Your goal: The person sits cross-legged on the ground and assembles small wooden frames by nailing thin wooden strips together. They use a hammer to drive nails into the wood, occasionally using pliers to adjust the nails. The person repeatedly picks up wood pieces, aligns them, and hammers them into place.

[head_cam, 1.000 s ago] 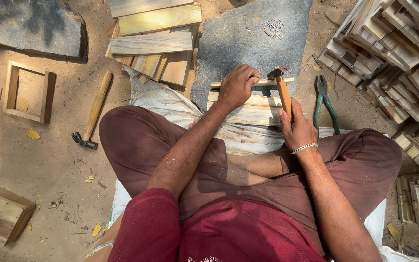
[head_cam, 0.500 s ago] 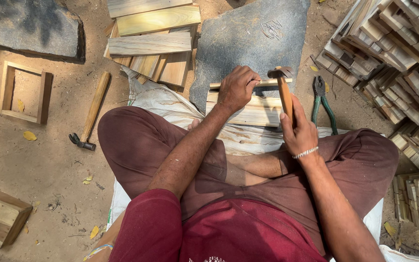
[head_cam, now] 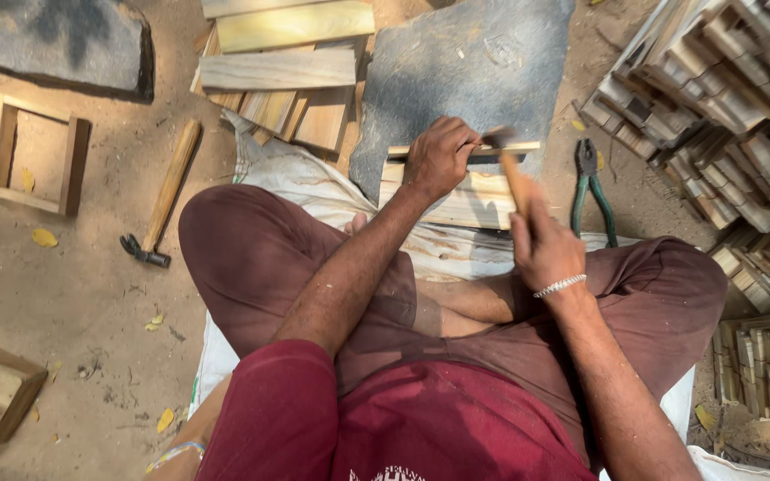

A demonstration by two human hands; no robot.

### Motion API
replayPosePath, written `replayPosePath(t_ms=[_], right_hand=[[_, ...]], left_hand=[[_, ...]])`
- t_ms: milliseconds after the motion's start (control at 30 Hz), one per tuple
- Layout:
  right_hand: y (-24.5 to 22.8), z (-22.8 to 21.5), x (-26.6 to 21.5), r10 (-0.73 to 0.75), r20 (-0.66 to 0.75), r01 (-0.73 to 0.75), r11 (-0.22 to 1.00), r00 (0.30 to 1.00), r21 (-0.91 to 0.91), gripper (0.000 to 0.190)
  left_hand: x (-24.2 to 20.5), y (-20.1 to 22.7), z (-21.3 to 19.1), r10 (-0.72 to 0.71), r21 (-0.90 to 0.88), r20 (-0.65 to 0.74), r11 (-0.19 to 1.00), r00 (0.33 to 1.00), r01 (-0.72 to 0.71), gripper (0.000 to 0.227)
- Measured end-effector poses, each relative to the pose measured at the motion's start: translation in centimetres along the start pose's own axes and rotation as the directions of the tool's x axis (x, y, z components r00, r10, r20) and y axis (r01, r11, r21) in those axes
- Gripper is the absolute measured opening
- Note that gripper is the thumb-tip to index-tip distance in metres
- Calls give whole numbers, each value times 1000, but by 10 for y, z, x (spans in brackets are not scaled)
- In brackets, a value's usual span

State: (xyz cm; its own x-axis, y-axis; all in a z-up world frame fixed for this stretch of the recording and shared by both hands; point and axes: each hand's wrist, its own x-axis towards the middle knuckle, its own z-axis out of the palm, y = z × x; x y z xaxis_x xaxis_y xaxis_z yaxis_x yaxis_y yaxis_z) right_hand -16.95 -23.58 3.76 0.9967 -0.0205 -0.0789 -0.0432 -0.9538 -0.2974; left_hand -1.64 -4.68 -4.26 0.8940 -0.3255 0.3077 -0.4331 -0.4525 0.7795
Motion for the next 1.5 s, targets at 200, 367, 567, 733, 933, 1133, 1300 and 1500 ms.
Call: replayPosePath(t_ms=[200, 367, 567, 733, 933, 1133, 1300, 1500], right_hand=[[3, 12, -2, -61, -354, 215, 885, 933, 414, 55], [2, 9, 2, 32, -108, -13, 984, 994, 175, 55], [-3, 17, -3, -60, -269, 132, 957, 961, 258, 44], [12, 16, 7, 53, -199, 1, 965, 978, 262, 57], [32, 51, -24, 9, -481, 339, 699, 876, 630, 61], [-6, 19, 5, -43, -332, 179, 902, 942, 393, 66], [-20, 13, 5, 112, 168, -121, 992, 979, 43, 70], [-17, 56, 5, 85, -277, 101, 798, 957, 594, 72]], left_hand=[[-4, -8, 1, 1, -32, 4, 999, 1000, -1, 4], [1, -3, 4, -16, 9, 11, 1000, 1000, 15, 5], [-11, -11, 10, -58, 16, 10, 998, 998, 58, 10], [14, -1, -2, 3, -9, 31, 1000, 1000, -3, 4], [-4, -12, 1, -78, -37, 140, 996, 987, 84, 35], [14, -11, 2, -118, 2, 122, 993, 986, 118, 34], [-2, -15, 7, -101, 26, 89, 995, 991, 99, 32], [11, -9, -2, -178, 0, 142, 984, 974, 179, 39]])
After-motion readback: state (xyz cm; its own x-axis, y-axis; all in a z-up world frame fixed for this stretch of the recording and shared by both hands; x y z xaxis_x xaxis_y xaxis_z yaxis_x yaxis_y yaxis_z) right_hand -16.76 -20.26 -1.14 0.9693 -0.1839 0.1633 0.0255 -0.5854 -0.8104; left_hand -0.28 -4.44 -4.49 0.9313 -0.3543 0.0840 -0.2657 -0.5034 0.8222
